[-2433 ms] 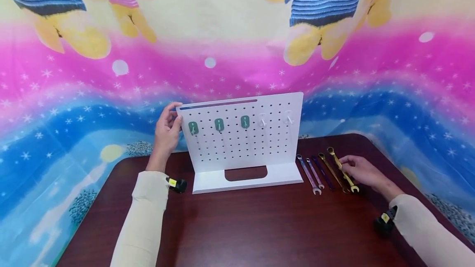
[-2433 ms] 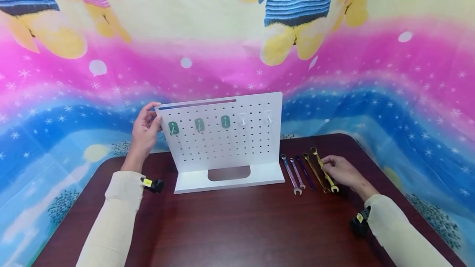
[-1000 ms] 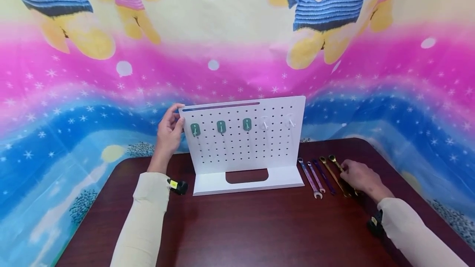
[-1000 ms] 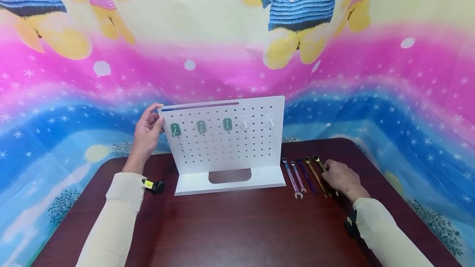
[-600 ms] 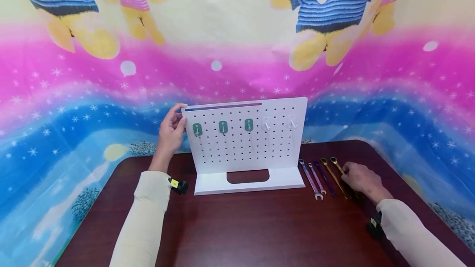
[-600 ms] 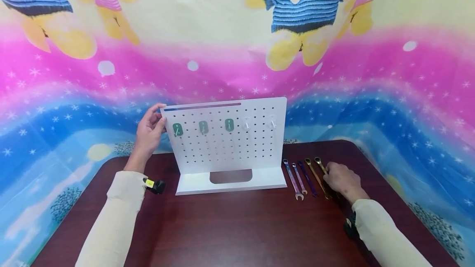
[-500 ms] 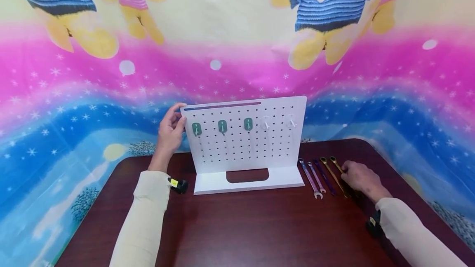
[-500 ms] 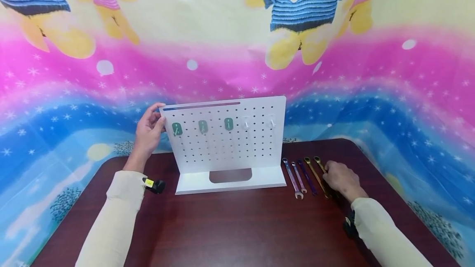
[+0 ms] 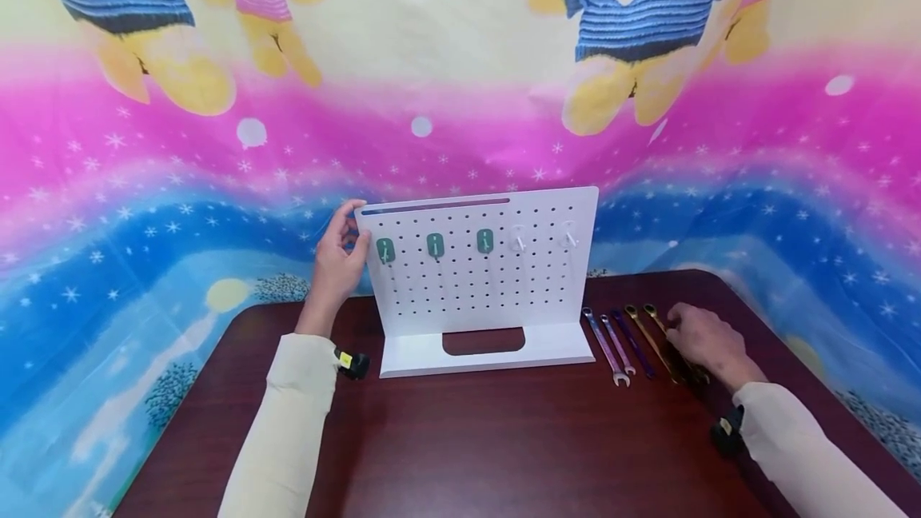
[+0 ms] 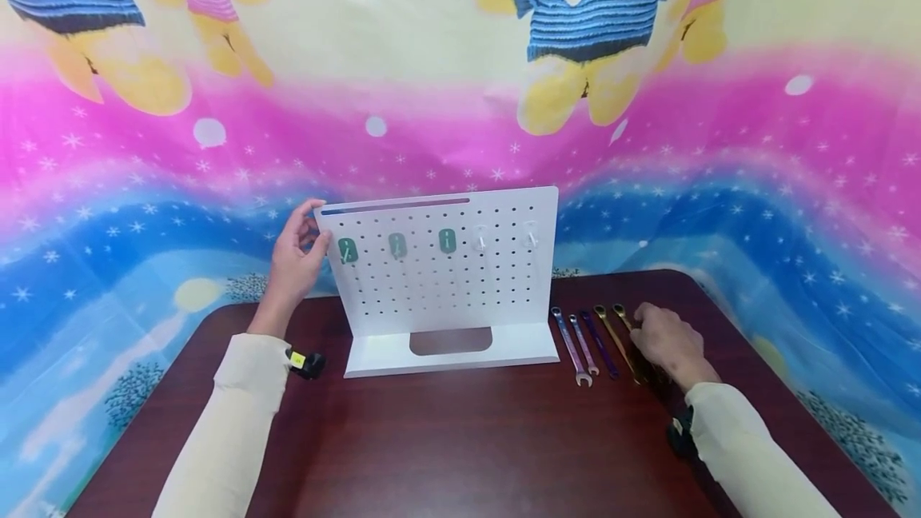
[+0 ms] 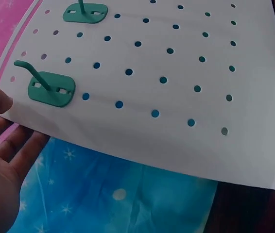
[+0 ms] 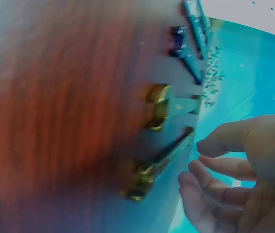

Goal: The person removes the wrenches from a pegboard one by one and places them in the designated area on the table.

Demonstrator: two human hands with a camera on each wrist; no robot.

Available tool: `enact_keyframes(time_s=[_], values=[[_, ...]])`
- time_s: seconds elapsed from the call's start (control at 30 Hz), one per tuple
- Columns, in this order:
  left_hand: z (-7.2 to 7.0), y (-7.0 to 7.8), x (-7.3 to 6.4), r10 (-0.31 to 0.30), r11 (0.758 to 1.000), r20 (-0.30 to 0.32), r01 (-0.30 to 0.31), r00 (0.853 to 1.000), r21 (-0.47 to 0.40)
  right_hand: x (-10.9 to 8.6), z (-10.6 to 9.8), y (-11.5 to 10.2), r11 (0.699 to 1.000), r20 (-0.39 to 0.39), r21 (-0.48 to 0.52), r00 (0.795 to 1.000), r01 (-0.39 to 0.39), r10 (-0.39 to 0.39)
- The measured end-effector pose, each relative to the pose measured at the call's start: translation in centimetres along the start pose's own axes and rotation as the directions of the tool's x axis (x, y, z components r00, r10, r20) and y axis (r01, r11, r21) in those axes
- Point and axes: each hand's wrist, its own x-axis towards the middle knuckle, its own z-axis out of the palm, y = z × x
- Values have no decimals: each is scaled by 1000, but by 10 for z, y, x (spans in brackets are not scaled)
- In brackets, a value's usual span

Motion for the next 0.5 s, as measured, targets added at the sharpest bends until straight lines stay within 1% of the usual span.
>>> enact_keyframes(time_s=[0.1,0.23,0.37,0.43,0.5], values=[[-2,3,-2,8,998,7,-9,1000,63,1,0,-6,999,-66,19,997,29,-28],[-5,8,-4,5,989,61,-14,998,147,0,0,-18,996,-162,50,984,79,-70],[-7,14,-10,-6,975,110,-18,994,220,-3,0,-35,988,-243,77,963,137,-114],[-8,17,-16,1,966,110,-29,994,255,-5,1,-44,981,-278,95,951,167,-135],[-10,20,-22,23,957,102,-51,995,286,-7,3,-54,974,-315,109,936,199,-156]])
